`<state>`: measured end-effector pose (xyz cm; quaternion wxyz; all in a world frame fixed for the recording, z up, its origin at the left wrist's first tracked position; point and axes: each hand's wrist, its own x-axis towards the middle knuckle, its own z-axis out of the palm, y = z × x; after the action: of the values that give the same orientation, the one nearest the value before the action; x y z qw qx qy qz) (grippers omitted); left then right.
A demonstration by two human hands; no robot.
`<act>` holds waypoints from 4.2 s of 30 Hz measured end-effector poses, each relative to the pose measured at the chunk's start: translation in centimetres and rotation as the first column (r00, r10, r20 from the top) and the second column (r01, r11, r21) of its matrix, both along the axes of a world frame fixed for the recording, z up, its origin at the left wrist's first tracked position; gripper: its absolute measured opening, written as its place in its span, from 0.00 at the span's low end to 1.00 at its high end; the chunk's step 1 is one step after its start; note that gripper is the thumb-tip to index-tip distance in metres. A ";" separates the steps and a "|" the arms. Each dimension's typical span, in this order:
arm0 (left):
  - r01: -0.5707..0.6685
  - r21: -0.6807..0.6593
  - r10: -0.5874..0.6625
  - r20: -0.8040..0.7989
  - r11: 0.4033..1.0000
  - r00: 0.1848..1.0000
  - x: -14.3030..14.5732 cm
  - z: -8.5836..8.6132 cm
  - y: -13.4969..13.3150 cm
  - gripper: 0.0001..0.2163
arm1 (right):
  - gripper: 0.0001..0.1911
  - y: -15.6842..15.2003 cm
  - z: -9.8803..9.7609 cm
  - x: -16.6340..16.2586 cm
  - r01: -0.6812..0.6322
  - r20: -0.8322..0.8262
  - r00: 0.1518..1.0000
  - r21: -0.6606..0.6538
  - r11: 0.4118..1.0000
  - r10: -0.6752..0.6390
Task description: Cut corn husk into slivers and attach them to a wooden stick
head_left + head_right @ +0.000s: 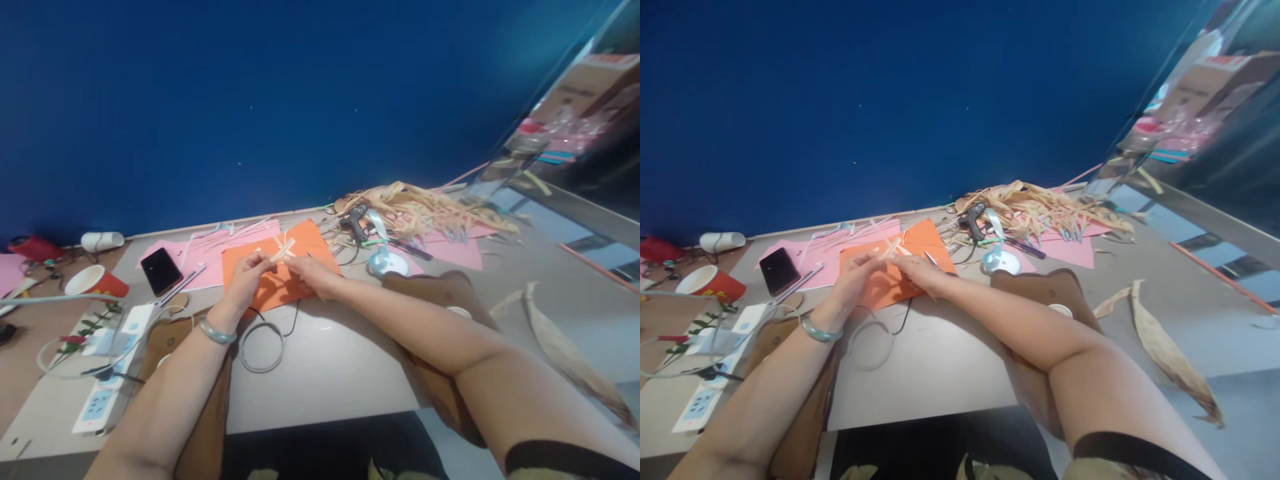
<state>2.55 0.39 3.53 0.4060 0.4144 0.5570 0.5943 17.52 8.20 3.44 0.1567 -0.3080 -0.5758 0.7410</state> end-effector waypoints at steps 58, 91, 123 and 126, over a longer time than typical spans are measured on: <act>-0.197 -0.085 0.150 -0.382 0.977 0.912 -2.0 0.4 0.2 0.07 | 0.10 5.0 1.2 1.2 0.087 0.149 0.926 0.809 0.581 -0.346; 0.051 -0.079 -0.061 -0.118 0.996 0.991 0.0 -0.2 0.3 0.14 | 0.16 1.1 1.1 -0.4 0.108 -0.091 0.993 0.364 0.925 -0.080; 0.041 -0.063 -0.040 0.016 0.997 0.999 -0.5 0.3 0.3 0.10 | 0.20 0.6 0.3 -0.5 0.086 0.002 0.996 0.341 0.936 -0.092; 0.058 -0.069 -0.061 -0.035 0.996 0.998 -0.4 0.4 0.3 0.09 | 0.23 0.2 0.4 -0.3 -0.078 0.126 0.992 0.504 0.860 0.015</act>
<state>2.12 0.71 3.89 0.4268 0.4280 0.5716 0.5549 17.20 8.44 3.86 0.1801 -0.2850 -0.7662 0.5471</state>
